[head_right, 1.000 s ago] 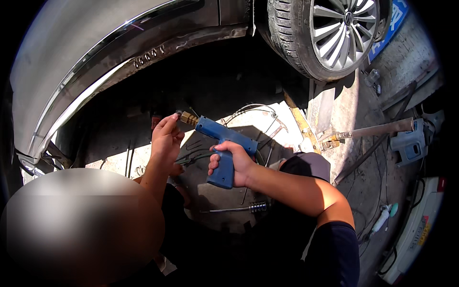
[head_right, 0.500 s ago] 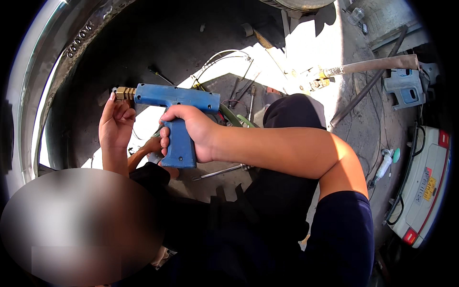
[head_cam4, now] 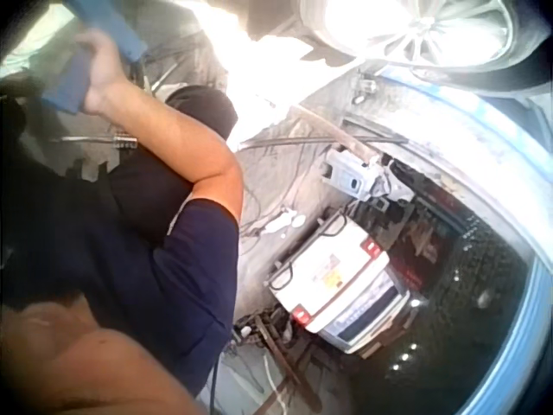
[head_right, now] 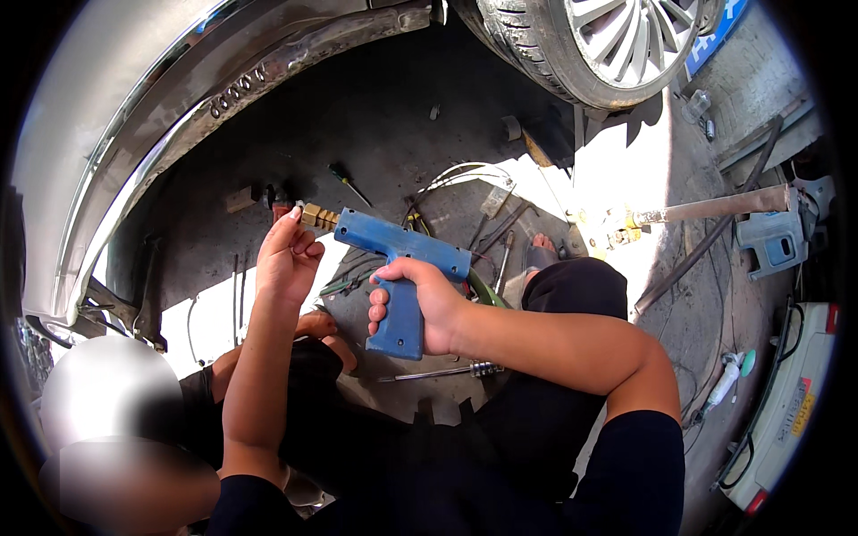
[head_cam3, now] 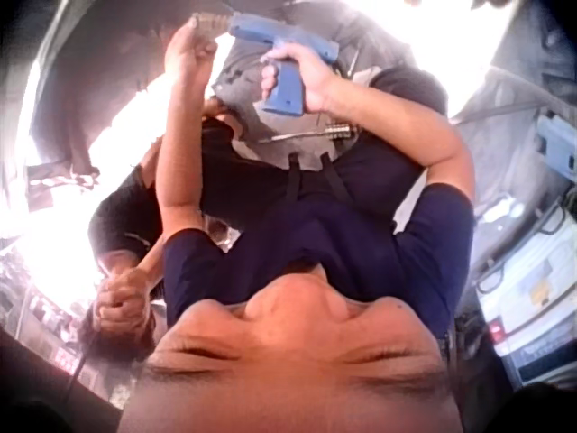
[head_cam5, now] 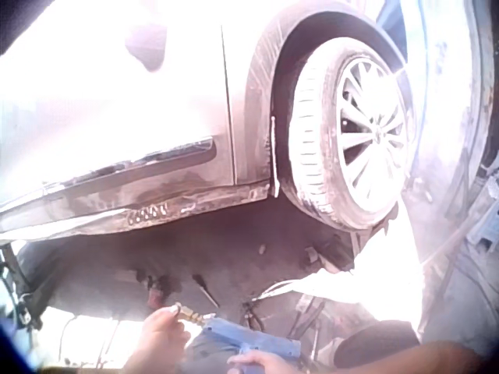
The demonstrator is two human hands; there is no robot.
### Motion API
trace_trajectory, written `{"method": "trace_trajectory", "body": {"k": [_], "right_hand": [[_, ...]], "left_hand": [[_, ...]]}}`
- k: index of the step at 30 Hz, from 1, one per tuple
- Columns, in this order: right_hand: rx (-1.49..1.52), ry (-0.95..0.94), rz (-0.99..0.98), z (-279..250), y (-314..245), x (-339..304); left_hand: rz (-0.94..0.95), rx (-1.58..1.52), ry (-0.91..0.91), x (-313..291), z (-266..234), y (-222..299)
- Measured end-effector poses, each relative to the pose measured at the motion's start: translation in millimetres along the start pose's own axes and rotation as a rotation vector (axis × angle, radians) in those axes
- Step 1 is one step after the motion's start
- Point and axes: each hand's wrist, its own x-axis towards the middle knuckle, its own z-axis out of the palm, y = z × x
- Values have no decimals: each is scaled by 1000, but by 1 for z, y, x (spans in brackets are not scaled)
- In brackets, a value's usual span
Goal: The person uses a blue pneumatic rivet gun to attach metal fasteners to the underside of a car's rear bumper. They repeatedly load fasteners into the tool and fire them into the bumper's mounting points. Another person stands nearby holding an umbrella to provide shade.
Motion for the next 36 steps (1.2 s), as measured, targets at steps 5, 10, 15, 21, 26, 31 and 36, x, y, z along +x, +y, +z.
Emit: {"method": "trace_trajectory", "body": {"k": [5,10,15,21,26,31,36], "right_hand": [[15,21,1,2,0,0],[-5,35,-3,0,1,3],[6,71,-41,4,5,-3],[7,74,-42,-7,6,-1],[-2,59,-44,-8,5,-4],[5,59,-52,-5,3,-4],[-6,127,-53,-6,4,-1]], "left_hand": [[20,-25,-80,1,-6,0],[-22,-9,-91,2,-14,3],[-27,4,-48,-2,-7,6],[-15,38,-66,-1,-9,-1],[-9,32,-84,-1,-1,-5],[-8,9,-113,5,-4,-7],[-35,22,-41,0,-6,-3]]}}
